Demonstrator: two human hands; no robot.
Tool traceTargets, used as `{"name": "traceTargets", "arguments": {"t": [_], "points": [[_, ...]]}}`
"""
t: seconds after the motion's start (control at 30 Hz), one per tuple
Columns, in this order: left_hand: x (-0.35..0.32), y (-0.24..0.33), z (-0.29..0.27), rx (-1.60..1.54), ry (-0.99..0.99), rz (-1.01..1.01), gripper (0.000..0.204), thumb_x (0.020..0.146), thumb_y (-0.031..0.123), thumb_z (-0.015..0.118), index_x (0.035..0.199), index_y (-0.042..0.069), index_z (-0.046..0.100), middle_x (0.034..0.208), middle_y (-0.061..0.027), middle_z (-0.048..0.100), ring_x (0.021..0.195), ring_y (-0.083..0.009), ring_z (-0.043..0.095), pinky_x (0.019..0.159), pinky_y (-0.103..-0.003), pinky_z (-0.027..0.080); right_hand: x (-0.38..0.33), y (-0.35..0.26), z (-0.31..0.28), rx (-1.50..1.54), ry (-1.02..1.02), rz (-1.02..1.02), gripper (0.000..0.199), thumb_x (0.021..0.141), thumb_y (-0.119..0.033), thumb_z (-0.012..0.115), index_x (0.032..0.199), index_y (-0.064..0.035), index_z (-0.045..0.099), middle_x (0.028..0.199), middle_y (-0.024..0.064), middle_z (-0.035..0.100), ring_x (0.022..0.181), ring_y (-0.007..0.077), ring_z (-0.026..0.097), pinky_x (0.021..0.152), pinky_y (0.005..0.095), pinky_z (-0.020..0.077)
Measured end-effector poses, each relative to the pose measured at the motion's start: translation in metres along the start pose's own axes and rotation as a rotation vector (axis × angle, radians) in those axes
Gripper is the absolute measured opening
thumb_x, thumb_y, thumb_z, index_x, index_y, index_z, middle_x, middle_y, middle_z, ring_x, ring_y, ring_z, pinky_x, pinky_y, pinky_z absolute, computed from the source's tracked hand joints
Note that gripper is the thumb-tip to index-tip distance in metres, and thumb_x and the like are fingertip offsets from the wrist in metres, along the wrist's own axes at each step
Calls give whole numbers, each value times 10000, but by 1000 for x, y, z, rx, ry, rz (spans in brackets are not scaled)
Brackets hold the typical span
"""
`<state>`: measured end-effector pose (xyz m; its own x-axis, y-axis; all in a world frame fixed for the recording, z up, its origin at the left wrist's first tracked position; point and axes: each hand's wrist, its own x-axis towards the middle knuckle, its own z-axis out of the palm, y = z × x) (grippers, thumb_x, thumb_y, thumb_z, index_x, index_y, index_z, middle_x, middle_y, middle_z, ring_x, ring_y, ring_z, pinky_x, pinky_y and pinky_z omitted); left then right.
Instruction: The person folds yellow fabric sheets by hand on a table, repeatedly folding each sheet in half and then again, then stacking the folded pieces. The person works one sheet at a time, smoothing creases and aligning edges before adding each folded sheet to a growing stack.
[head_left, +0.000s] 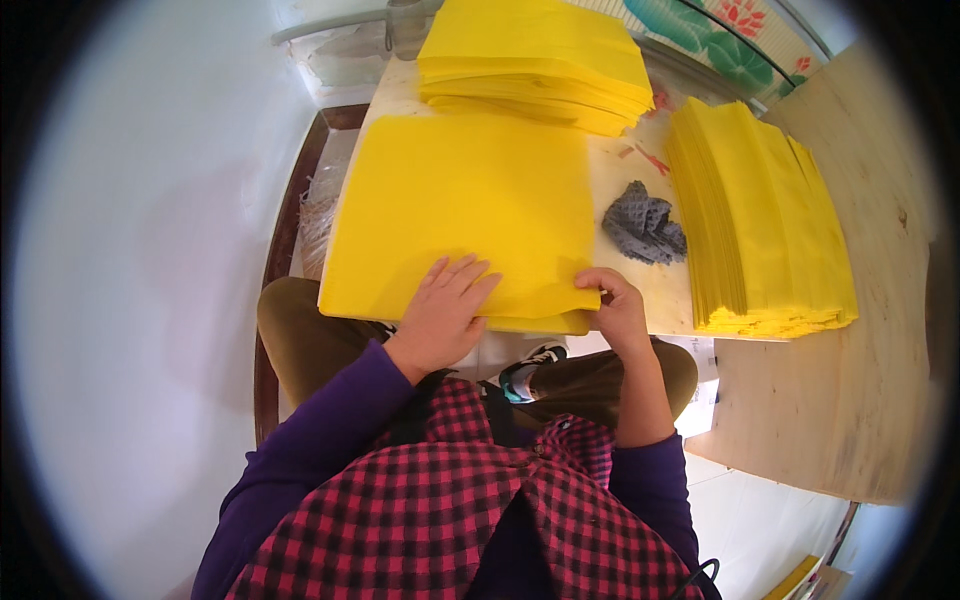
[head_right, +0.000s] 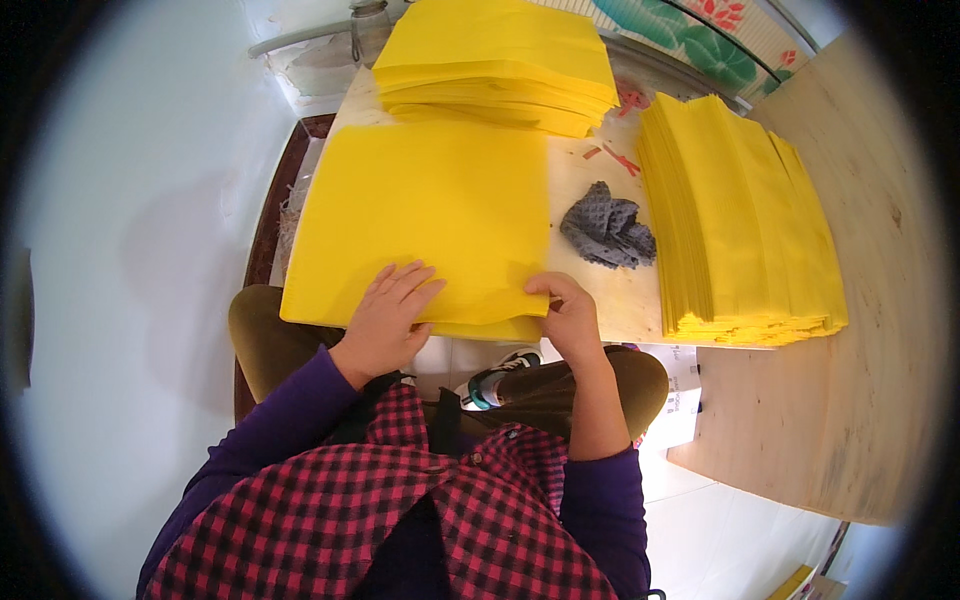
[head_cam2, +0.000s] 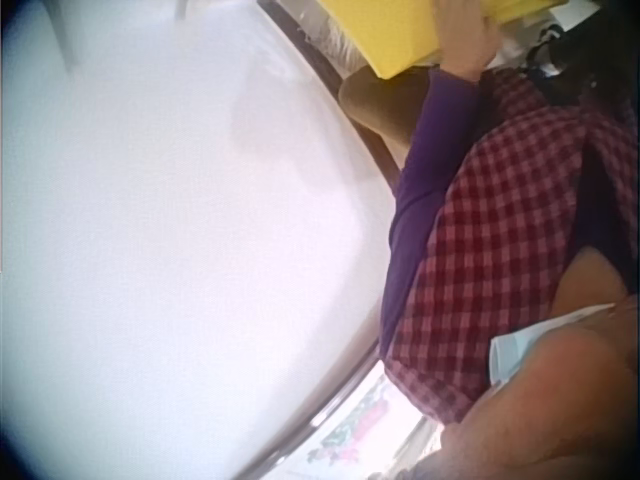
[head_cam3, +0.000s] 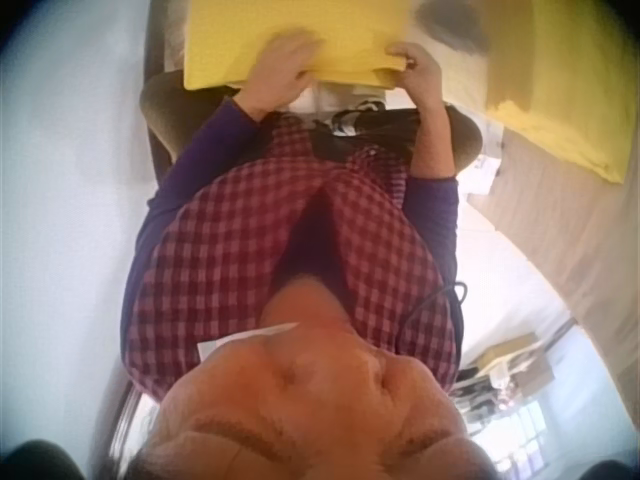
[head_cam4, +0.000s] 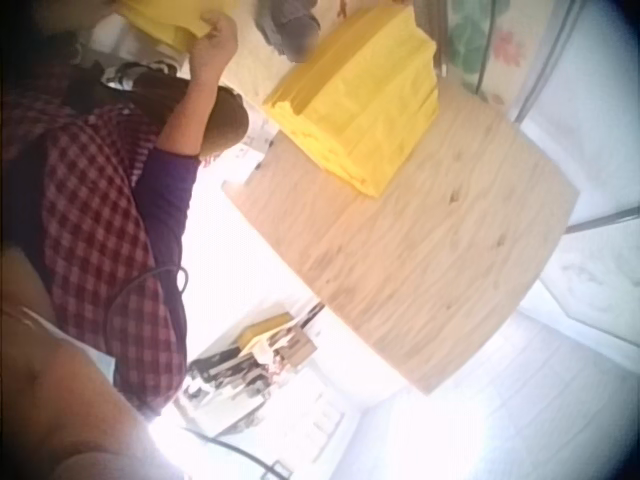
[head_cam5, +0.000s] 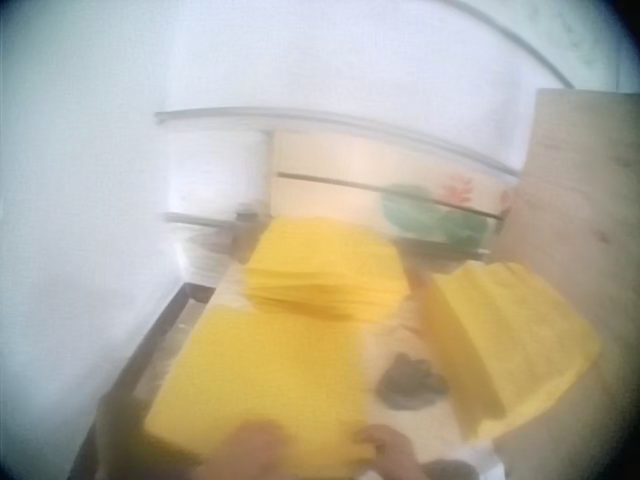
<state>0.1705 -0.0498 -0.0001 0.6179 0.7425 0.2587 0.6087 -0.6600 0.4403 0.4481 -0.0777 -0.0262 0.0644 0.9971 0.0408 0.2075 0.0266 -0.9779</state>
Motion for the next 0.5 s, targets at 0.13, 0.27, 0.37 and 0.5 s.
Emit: {"name": "traceTargets", "arguments": {"t": [0.13,0.27,0.37,0.5], "points": [[-29,-19,-16,77,50,-76,531,756,109,630,1275,73,522,1330,-138,498,1305,-301,410,1123,-491,249,-1,3,-2,82,-20,52,376,642,168,681,953,-43,663,1096,39,592,1014,159,579,894,268,465],[-54,-43,-33,173,125,-181,526,749,108,624,1264,70,528,1315,-139,512,1289,-308,429,1123,-498,245,0,6,-3,-25,-25,-26,363,641,165,683,940,-39,666,1097,53,590,1034,168,573,909,270,456],[-70,-67,-45,168,178,-263,535,728,103,629,1253,65,532,1310,-134,521,1284,-303,436,1130,-482,242,0,5,-3,-13,-33,-57,320,668,166,656,925,-24,663,1088,69,597,1037,172,574,915,271,447],[-84,-99,-57,21,262,-292,559,665,20,623,1219,61,561,1274,-131,556,1255,-311,468,1110,-455,294,0,1,-4,-119,-10,-39,229,749,141,610,911,-15,654,1061,80,614,1030,175,576,921,260,430]]}}
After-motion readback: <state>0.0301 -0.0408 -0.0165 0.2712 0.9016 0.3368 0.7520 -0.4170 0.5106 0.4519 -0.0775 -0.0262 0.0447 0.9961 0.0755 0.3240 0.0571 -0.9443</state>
